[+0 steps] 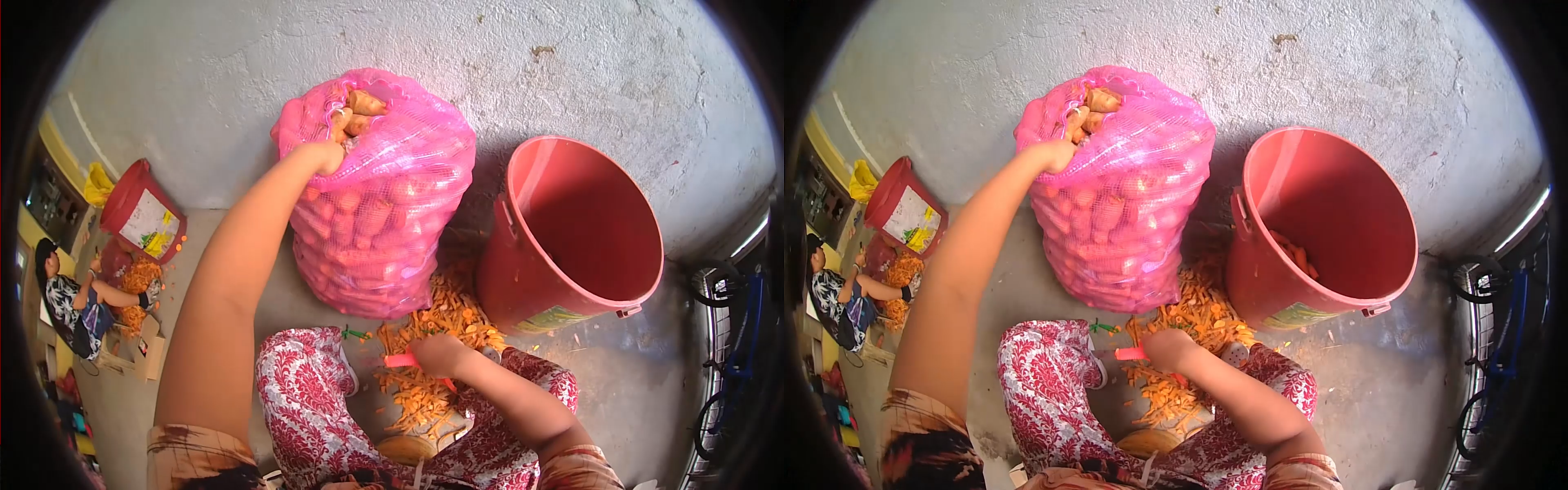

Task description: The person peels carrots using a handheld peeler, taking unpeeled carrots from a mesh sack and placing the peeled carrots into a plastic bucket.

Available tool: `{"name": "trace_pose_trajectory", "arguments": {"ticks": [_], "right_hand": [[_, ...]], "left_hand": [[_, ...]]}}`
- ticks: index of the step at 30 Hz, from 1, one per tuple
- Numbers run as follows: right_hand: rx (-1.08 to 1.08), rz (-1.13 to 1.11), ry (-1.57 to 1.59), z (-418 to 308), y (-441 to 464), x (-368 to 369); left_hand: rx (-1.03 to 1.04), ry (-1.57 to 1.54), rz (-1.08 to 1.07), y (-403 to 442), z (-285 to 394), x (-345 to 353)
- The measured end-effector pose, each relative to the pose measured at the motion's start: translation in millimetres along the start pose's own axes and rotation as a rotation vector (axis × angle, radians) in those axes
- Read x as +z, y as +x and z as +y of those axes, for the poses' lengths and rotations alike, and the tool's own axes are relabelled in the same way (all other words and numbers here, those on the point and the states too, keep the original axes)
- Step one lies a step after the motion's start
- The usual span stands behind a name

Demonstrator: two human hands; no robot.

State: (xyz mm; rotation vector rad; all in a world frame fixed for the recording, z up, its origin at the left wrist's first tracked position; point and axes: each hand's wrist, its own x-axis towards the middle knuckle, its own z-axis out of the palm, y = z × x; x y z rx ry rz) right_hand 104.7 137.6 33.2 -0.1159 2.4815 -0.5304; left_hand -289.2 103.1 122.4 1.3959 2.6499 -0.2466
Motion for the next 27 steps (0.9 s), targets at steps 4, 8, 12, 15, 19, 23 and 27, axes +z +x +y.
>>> {"name": "trace_pose_trajectory", "arguments": {"ticks": [4, 8, 12, 15, 19, 23, 27], "right_hand": [[0.011, -0.007, 0.008, 2, 1, 5], [0.008, -0.039, 0.019, 3, 2, 7], [-0.106, 0.021, 0.002, 10, 8, 20], [-0.097, 0.027, -0.001, 10, 9, 20], [-0.051, -0.004, -0.014, 2, 2, 6], [-0.031, 0.000, -0.001, 2, 8, 11], [-0.098, 0.019, 0.014, 5, 11, 13]], "left_hand": [[-0.171, 0.053, -0.034, -20, 32, -2], [-0.302, 0.041, -0.020, -17, 39, 8], [-0.338, 0.046, 0.046, -39, 67, -4], [-0.272, 0.174, -0.012, -21, 54, 12], [-0.354, 0.158, 0.096, -9, 49, 24], [-0.302, 0.057, 0.253, -30, 65, -15], [-0.231, 0.067, 0.554, -39, 48, -17]]}}
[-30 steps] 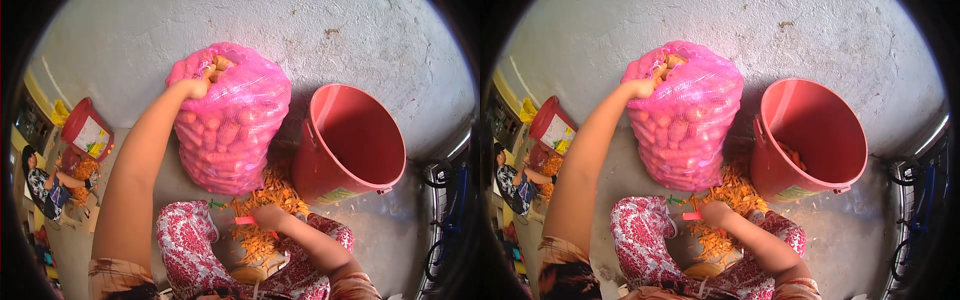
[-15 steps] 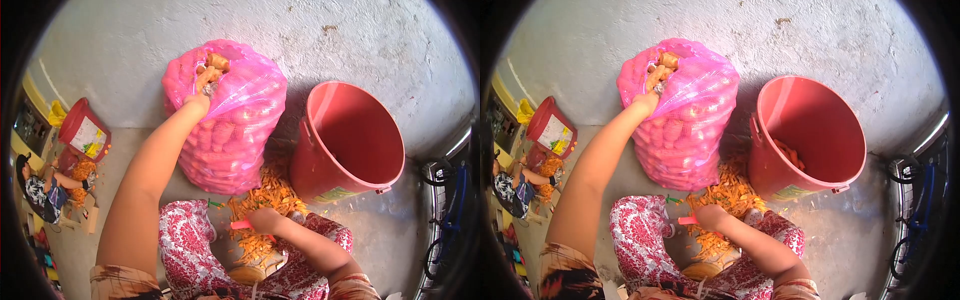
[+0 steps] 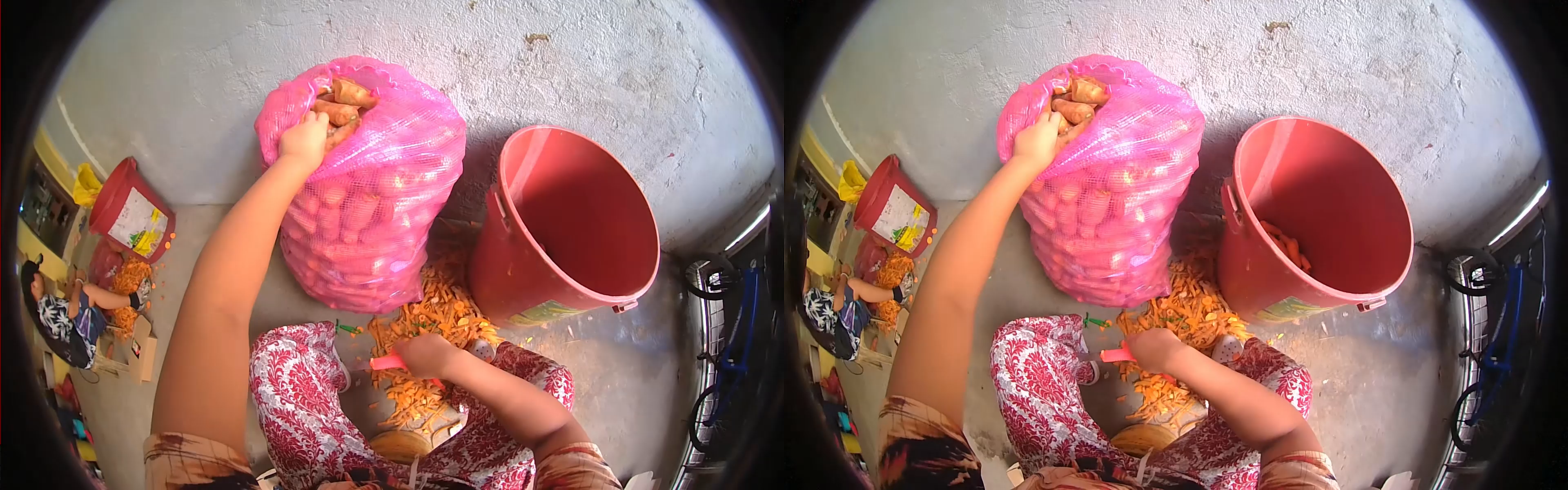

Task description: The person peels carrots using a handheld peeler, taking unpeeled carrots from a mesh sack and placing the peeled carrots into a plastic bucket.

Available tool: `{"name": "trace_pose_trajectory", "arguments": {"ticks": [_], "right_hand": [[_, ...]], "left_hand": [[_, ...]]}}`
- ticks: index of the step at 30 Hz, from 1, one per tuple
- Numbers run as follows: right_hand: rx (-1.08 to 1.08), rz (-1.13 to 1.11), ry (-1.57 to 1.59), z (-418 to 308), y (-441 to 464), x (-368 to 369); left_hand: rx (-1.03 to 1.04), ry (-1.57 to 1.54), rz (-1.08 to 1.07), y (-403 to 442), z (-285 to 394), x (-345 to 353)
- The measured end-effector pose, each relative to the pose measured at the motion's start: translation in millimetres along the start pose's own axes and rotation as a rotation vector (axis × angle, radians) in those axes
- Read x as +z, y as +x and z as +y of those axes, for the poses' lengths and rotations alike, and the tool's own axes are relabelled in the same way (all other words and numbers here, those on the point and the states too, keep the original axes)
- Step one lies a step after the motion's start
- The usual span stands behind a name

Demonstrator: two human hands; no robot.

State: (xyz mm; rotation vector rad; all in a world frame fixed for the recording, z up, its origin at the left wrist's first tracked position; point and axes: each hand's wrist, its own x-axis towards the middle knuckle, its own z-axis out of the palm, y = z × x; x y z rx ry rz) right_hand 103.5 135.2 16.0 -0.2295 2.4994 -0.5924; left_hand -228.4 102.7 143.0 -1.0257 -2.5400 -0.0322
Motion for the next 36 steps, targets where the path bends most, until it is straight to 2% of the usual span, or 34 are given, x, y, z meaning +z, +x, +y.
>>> {"name": "trace_pose_trajectory", "arguments": {"ticks": [3, 6, 9, 11, 12, 13, 15, 17, 19, 21, 23, 25, 26, 27, 28, 29, 31, 32, 33, 35, 36], "right_hand": [[0.025, -0.020, 0.014, -4, 0, -7], [0.033, 0.007, 0.004, 1, 3, -3], [0.067, 0.035, 0.016, 3, 2, -8], [0.070, 0.078, 0.042, 8, 1, -9], [0.078, 0.098, 0.042, 8, 1, -10], [0.086, 0.122, 0.040, 8, 1, -12], [0.083, 0.168, 0.045, 10, 2, -14], [0.052, 0.214, 0.056, 16, 7, -11], [0.064, 0.296, 0.085, 17, 4, -18], [0.103, 0.364, 0.123, 17, -2, -26], [0.172, 0.419, 0.168, 21, -11, -34], [0.202, 0.542, 0.271, 30, -18, -36], [0.218, 0.589, 0.308, 33, -24, -39], [0.163, 0.600, 0.600, 40, -27, -39], [0.128, 0.695, 0.696, 46, -28, -37], [0.087, 0.790, 0.788, 50, -27, -37], [0.139, 0.967, 1.009, 47, -25, -45], [0.126, 1.037, 1.261, 38, -29, -50], [0.127, 1.130, 1.282, 38, -27, -51], [0.083, 1.210, 1.393, 7, -31, -66], [0.049, 1.203, 1.436, 4, -28, -67]], "left_hand": [[0.083, 0.181, 0.087, -4, -13, 28], [0.109, 0.070, 0.169, 0, -18, 32], [-0.036, -0.304, 0.328, -3, -7, -22], [-0.092, -0.806, 0.366, 10, -19, -46], [-0.157, -0.788, 0.588, 5, -13, -64], [-0.126, -0.929, 0.685, 1, -13, -79], [-0.054, -1.303, 0.707, -29, 0, -125], [0.041, -1.557, 0.658, -66, 10, -152], [0.127, -2.123, 0.468, -103, 14, -157], [0.111, -2.773, -0.076, -140, 20, -147], [-0.260, -3.009, -0.309, -170, 41, -138], [-0.448, -2.981, -0.539, -194, 52, -92], [-0.510, -2.921, -0.554, -205, 60, -73], [-0.569, -2.864, -0.572, -215, 71, -58], [-0.625, -2.875, -0.609, -224, 79, -47], [-0.624, -2.943, -0.750, -233, 83, -32], [-0.684, -2.852, -0.861, -248, 88, -9], [-0.882, -2.723, -0.820, -252, 92, -3], [-0.933, -2.730, -0.772, -256, 98, 2], [-0.958, -2.468, -0.798, -254, 104, 5], [-1.004, -2.504, -0.844, -254, 109, 17]]}}
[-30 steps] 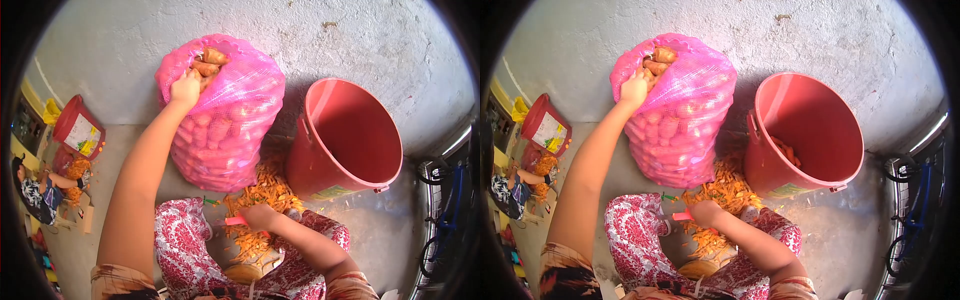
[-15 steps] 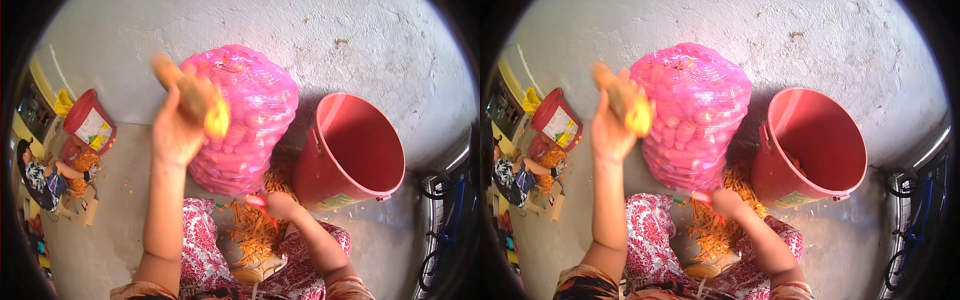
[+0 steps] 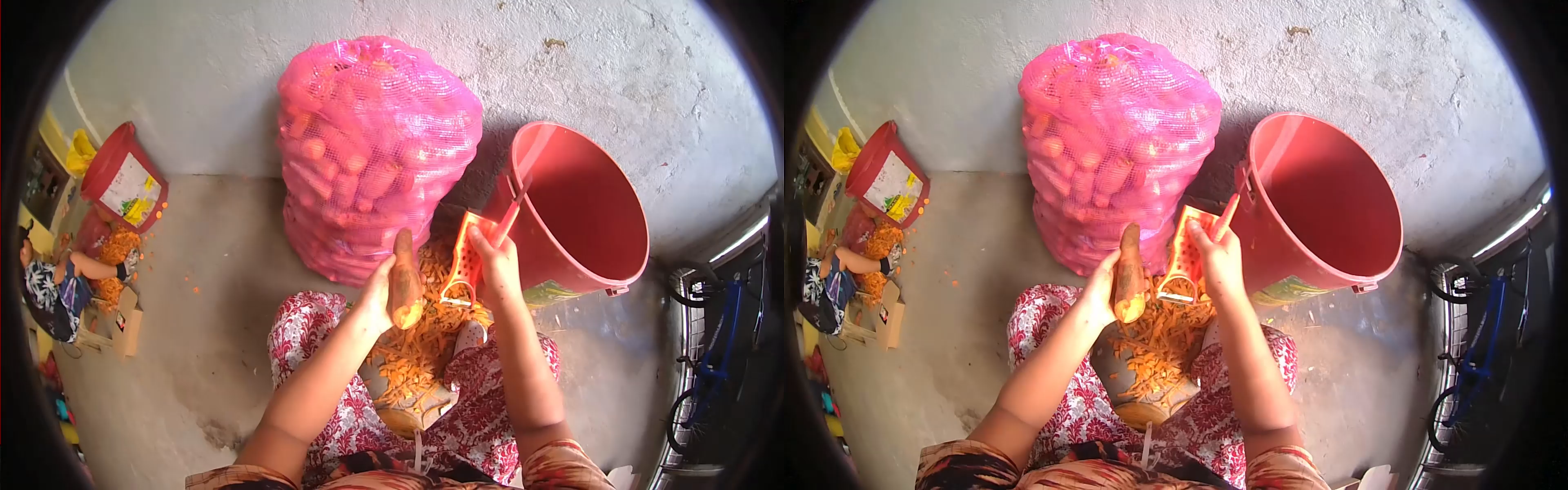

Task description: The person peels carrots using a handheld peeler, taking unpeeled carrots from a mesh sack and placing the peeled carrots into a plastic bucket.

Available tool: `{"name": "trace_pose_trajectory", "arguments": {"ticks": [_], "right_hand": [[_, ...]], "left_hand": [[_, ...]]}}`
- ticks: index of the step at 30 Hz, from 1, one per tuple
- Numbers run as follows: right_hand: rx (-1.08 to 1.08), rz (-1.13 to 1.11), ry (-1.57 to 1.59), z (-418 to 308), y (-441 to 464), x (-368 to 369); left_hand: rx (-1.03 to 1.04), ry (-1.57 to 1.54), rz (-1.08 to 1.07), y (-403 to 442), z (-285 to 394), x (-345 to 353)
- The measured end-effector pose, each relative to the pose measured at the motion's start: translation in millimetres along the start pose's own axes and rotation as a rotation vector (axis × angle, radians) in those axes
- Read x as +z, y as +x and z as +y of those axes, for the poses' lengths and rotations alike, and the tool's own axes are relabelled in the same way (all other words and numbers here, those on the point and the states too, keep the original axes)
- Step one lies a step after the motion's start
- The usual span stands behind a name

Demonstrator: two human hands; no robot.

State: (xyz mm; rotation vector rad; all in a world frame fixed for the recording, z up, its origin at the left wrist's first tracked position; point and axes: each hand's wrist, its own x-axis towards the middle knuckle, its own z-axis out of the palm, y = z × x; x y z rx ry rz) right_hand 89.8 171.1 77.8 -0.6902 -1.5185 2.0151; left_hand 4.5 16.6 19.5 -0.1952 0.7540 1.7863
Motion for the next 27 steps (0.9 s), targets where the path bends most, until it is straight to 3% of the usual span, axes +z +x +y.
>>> {"name": "trace_pose_trajectory", "arguments": {"ticks": [3, 4, 8, 18, 21, 23, 25, 27], "right_hand": [[-0.060, 0.067, 0.102, -9, -12, 28], [-0.085, 0.102, 0.067, 2, -11, 30], [-0.197, 0.048, -0.064, 6, -19, 45], [-0.336, 0.179, -0.428, 17, -25, 42], [-0.643, 0.373, -0.526, 20, 14, 10], [-0.569, 0.659, -0.645, 9, 42, -18], [-0.604, 0.850, -0.648, 2, 57, -40], [-0.493, 0.667, -0.328, -7, 50, -38]], "left_hand": [[0.001, -0.154, -0.011, 0, -11, 16], [0.003, -0.117, -0.215, -2, -13, 12], [-0.079, -0.147, -0.067, -2, -13, 29], [-0.136, 0.003, -0.126, 2, -16, 17], [-0.277, 0.016, -0.410, -6, -13, 9], [-0.285, 0.107, -0.212, -13, -21, 10], [-0.330, 0.101, -0.376, -13, -19, 4], [-0.333, 0.001, -0.361, -6, -20, 0]]}}
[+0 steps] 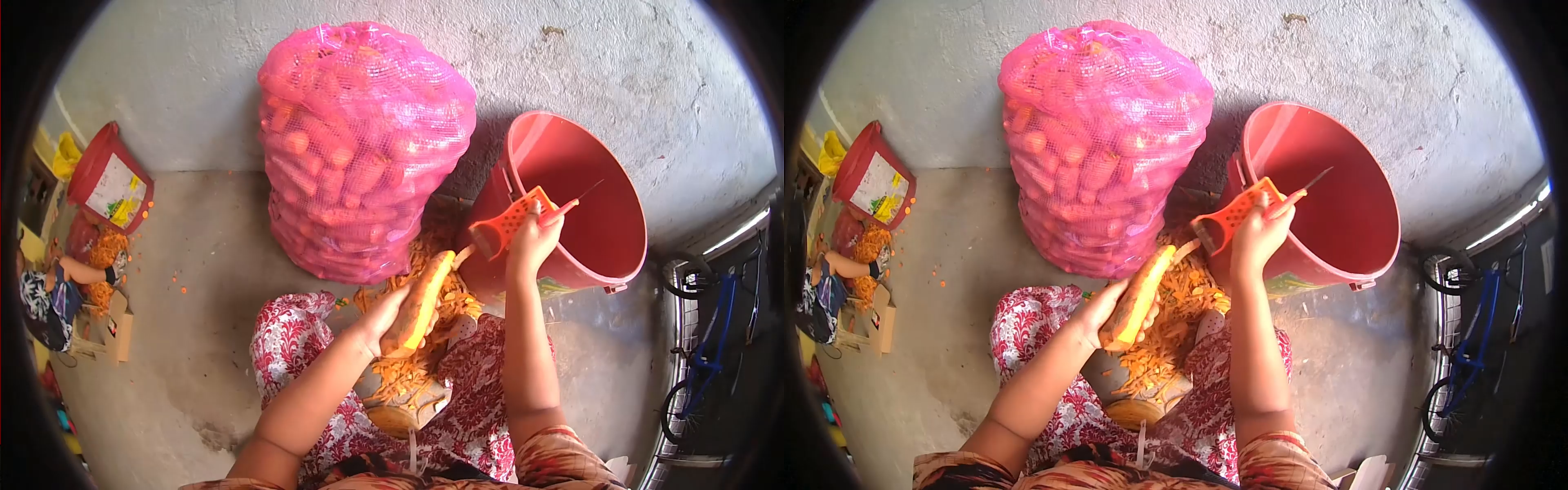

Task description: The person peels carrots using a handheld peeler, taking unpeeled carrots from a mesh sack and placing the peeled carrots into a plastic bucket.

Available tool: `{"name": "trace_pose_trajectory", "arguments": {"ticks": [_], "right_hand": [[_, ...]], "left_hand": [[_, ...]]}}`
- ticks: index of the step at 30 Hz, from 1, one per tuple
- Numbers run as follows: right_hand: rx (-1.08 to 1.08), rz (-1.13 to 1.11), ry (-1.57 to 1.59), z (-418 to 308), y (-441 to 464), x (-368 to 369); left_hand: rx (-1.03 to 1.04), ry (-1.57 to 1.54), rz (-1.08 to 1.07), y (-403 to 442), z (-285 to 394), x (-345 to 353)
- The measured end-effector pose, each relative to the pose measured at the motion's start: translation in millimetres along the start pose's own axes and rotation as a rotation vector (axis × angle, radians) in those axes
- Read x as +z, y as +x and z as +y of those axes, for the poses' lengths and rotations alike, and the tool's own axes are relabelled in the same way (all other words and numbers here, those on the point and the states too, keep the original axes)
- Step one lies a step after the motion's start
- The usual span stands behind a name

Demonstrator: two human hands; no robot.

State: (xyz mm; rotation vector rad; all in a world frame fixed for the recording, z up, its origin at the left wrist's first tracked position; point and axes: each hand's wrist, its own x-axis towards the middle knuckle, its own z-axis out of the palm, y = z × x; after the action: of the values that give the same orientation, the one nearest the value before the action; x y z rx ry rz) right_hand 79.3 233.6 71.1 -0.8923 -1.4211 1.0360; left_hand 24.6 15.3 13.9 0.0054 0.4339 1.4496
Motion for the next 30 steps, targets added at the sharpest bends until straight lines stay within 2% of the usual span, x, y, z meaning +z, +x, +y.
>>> {"name": "trace_pose_trajectory", "arguments": {"ticks": [2, 3, 4, 5, 6, 8, 9, 10, 12, 13, 14, 15, 19, 22, 24, 27, 28, 29, 30], "right_hand": [[0.017, -0.211, 0.195, -17, -24, 3], [0.165, -0.307, 0.295, -32, -44, 4], [0.112, -0.356, 0.262, -35, -60, 4], [0.090, -0.391, 0.231, -33, -75, 4], [0.065, -0.428, 0.198, -31, -82, 4], [0.055, -0.405, 0.284, -34, -82, 4], [0.050, -0.397, 0.326, -35, -82, 4], [-0.050, -0.389, 0.256, -31, -78, 3], [0.029, -0.418, 0.381, -41, -87, 0], [0.019, -0.431, 0.371, -45, -91, -1], [0.010, -0.443, 0.359, -48, -94, -1], [0.027, -0.414, 0.364, -52, -96, 0], [-0.183, -0.284, 0.193, -43, -92, -1], [-0.321, -0.123, 0.032, -31, -55, 0], [-0.553, 0.067, -0.103, -14, -27, -2], [-0.273, 0.233, -0.029, -12, 13, -19], [-0.253, 0.183, 0.024, -14, 12, -23], [-0.295, 0.117, 0.064, -16, 6, -22], [-0.336, 0.050, 0.104, -20, -7, -18]], "left_hand": [[0.006, -0.067, 0.004, 4, -1, -3], [0.004, -0.082, 0.013, 4, 0, -3], [-0.001, -0.093, 0.025, 4, 1, -4], [-0.011, -0.158, -0.091, 9, 0, -15], [0.032, -0.107, -0.045, 8, 0, -14], [0.122, -0.011, 0.046, 7, 0, -9], [0.084, -0.094, 0.052, 7, -1, -6], [0.065, -0.117, 0.013, 5, -1, -3], [0.025, -0.160, -0.063, 0, 0, 5], [0.051, -0.083, 0.012, 0, 0, 13], [0.047, -0.099, -0.031, -1, -1, 16], [0.043, -0.115, -0.073, -2, -2, 17], [0.012, -0.147, -0.183, -1, -7, 8], [-0.089, -0.191, -0.159, 6, -6, 5], [-0.077, -0.172, -0.169, 5, -8, 9], [-0.025, -0.131, -0.079, 1, -9, 10], [-0.005, -0.114, -0.029, 0, -9, 8], [-0.016, -0.157, -0.138, 3, -5, 4], [-0.009, -0.167, -0.102, 3, -1, 9]]}}
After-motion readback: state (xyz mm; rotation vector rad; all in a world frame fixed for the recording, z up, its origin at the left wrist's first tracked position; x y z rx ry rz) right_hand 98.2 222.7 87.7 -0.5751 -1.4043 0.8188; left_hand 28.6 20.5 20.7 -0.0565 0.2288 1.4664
